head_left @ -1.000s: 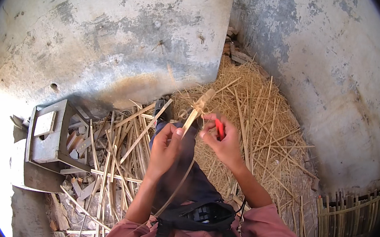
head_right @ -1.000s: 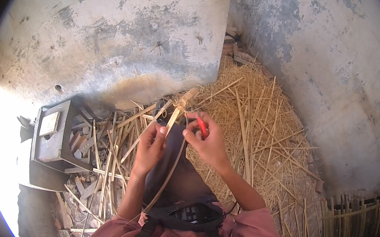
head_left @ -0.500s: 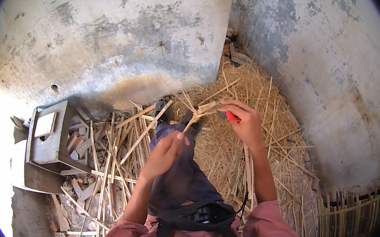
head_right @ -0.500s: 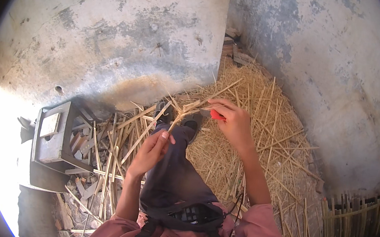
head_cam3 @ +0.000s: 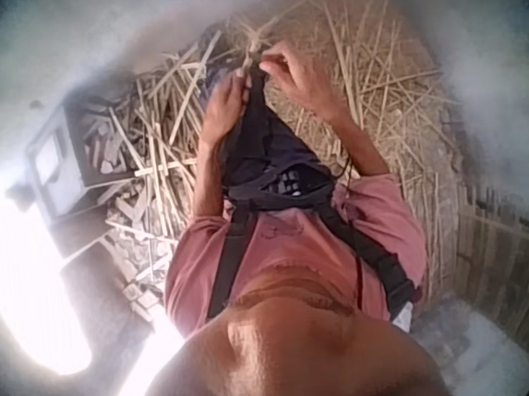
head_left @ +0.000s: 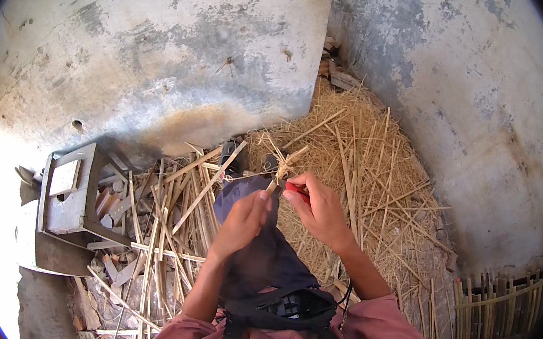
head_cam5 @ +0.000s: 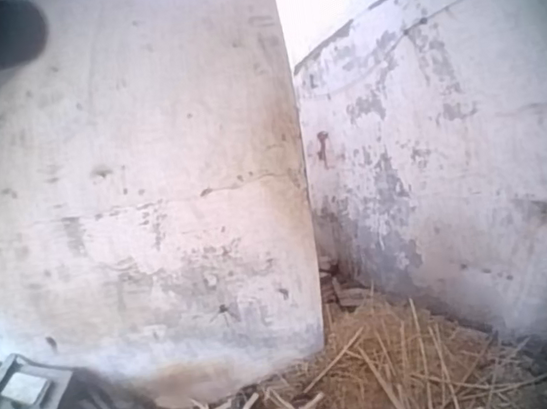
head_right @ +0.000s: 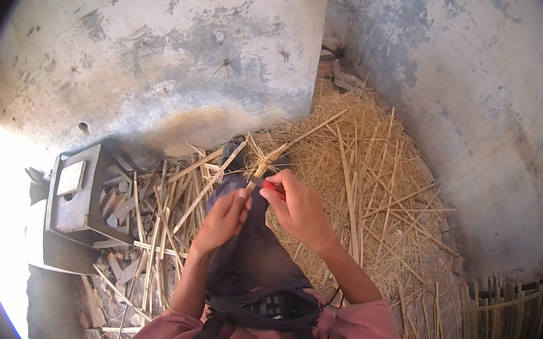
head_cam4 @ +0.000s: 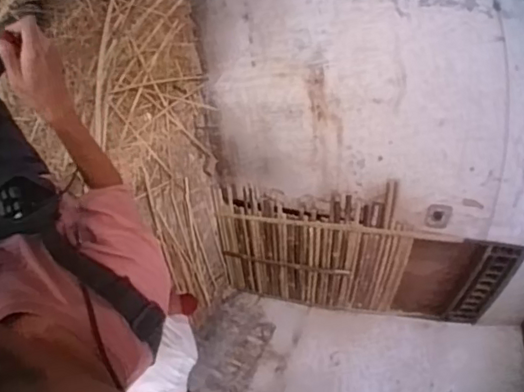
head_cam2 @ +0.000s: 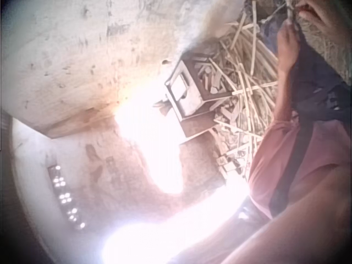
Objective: The person strips thin layers from a bamboo slat using a utility knife while holding it over a floor covered in wood shavings.
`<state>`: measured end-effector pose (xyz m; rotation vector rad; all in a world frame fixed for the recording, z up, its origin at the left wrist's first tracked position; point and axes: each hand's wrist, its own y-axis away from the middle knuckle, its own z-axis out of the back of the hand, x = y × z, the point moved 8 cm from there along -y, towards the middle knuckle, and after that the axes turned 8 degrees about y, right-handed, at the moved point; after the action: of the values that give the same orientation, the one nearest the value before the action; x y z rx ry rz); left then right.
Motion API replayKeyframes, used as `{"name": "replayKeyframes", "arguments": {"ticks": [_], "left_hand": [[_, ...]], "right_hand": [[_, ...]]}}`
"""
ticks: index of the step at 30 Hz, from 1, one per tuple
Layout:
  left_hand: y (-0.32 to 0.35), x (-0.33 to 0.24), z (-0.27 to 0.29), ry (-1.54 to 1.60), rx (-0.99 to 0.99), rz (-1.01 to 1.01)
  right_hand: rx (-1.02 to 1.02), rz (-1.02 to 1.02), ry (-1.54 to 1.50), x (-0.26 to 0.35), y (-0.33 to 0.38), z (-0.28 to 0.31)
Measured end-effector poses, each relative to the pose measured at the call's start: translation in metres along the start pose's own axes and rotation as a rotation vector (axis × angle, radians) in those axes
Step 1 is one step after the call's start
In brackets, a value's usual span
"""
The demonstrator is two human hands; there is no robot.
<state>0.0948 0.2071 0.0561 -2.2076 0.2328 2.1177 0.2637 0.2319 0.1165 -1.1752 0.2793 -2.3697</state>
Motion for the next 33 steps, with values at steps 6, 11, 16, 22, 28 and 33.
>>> {"name": "replayKeyframes", "arguments": {"ticks": [6, 11, 16, 22, 28, 33], "left_hand": [[0.006, -0.007, 0.003, -0.108, -0.037, -0.120], [0.007, -0.011, 0.000, -0.200, -0.096, -0.204], [0.011, -0.024, -0.007, -0.216, -0.092, -0.184], [0.020, -0.032, -0.011, -0.383, -0.214, -0.280], [0.022, -0.034, -0.014, -0.469, -0.248, -0.285], [0.023, -0.032, -0.014, -0.505, -0.259, -0.271]], "right_hand": [[-0.066, 0.042, 0.048, 0.004, -0.001, 0.000], [-0.070, 0.019, 0.066, 0.008, 0.000, -0.001], [-0.152, 0.036, 0.030, 0.002, 0.003, -0.002], [-0.218, 0.056, 0.052, 0.008, 0.003, -0.001], [-0.288, 0.084, 0.083, 0.008, 0.004, -0.002], [-0.298, 0.080, 0.060, 0.008, 0.003, -0.003]]}}
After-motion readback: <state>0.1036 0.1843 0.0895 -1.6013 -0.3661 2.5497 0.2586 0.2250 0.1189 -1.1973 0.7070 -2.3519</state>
